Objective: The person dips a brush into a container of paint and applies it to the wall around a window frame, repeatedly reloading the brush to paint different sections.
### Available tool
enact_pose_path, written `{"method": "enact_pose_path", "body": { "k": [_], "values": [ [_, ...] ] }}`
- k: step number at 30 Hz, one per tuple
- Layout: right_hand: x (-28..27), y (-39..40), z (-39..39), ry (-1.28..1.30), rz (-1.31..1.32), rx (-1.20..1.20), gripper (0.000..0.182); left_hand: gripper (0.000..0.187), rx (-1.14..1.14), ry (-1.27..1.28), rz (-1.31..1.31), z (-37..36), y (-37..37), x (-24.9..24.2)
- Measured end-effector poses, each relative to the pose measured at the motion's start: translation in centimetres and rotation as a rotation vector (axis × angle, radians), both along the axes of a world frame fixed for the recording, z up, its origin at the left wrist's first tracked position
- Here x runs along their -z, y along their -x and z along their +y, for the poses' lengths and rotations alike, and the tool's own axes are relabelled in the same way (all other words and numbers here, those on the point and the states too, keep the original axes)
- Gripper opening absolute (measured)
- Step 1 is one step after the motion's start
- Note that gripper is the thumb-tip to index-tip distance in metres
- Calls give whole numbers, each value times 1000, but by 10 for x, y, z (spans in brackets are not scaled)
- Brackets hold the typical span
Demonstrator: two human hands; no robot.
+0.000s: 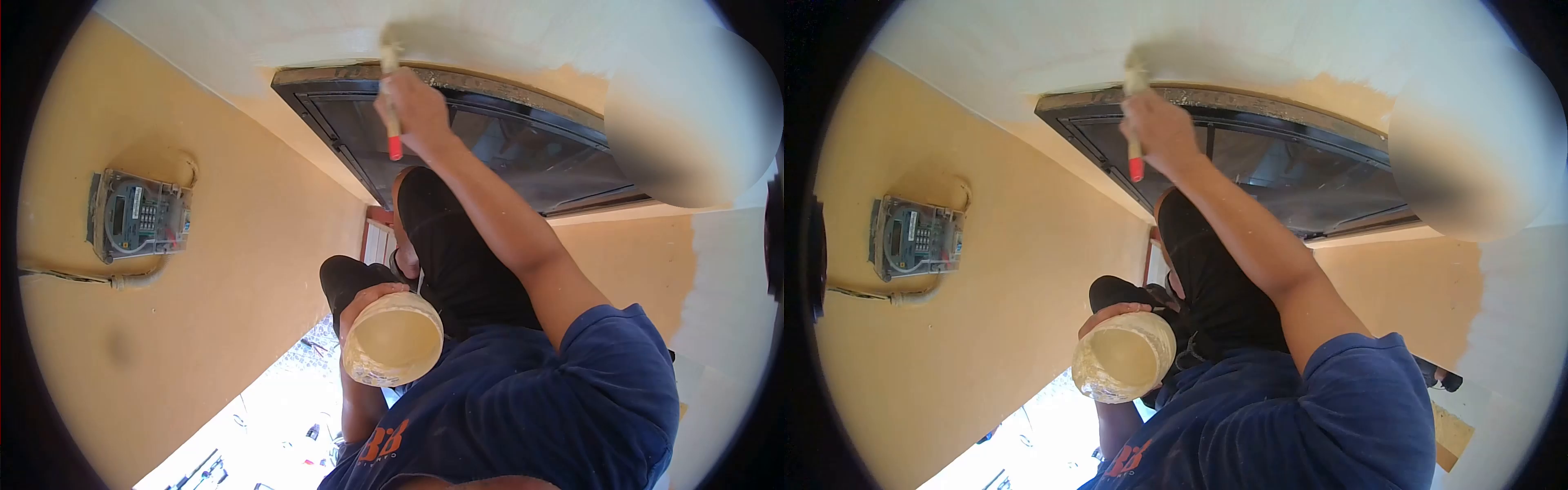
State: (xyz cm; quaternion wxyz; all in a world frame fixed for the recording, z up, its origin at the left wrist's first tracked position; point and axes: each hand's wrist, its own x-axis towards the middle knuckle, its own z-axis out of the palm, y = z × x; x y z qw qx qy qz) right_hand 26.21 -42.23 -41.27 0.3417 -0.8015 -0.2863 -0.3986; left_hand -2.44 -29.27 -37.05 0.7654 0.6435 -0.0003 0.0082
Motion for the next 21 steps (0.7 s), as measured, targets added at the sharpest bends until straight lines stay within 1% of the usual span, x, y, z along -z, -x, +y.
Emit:
{"method": "enact_pose_path", "body": {
  "k": [2,3,4,5,6,8,9,11,12,14,15,18,19,20,21],
  "values": [
    [1,4,-33,86,8,93,28,25,23,10,-31,2,-1,6],
    [3,8,-54,92,44,121,27,25,16,16,-32,4,-1,10],
    [6,14,-75,100,80,148,25,29,33,43,-7,7,-1,15],
    [9,20,-93,103,83,231,24,34,49,70,19,9,1,20],
    [10,27,-110,106,85,313,23,34,38,78,21,10,2,25],
    [10,40,-143,168,-58,326,24,45,50,252,-71,13,4,33],
    [11,46,-148,171,-56,316,24,45,39,254,-69,15,5,36],
    [15,56,-153,65,21,430,20,47,107,153,-167,20,4,42],
    [11,57,-149,64,25,430,20,47,107,152,-164,23,4,44],
    [-1,57,-133,-52,0,327,15,46,161,117,-124,26,3,49],
    [3,55,-125,-57,1,336,15,46,169,113,-122,25,3,51],
    [25,27,-89,-126,242,40,20,46,172,151,-113,21,3,49],
    [23,21,-74,-150,316,-64,22,46,164,180,-134,18,0,46],
    [20,16,-60,-157,312,-64,22,46,154,211,-154,15,-2,41],
    [7,13,-44,-60,103,-64,21,46,156,206,-155,8,-3,31]
  ]
}}
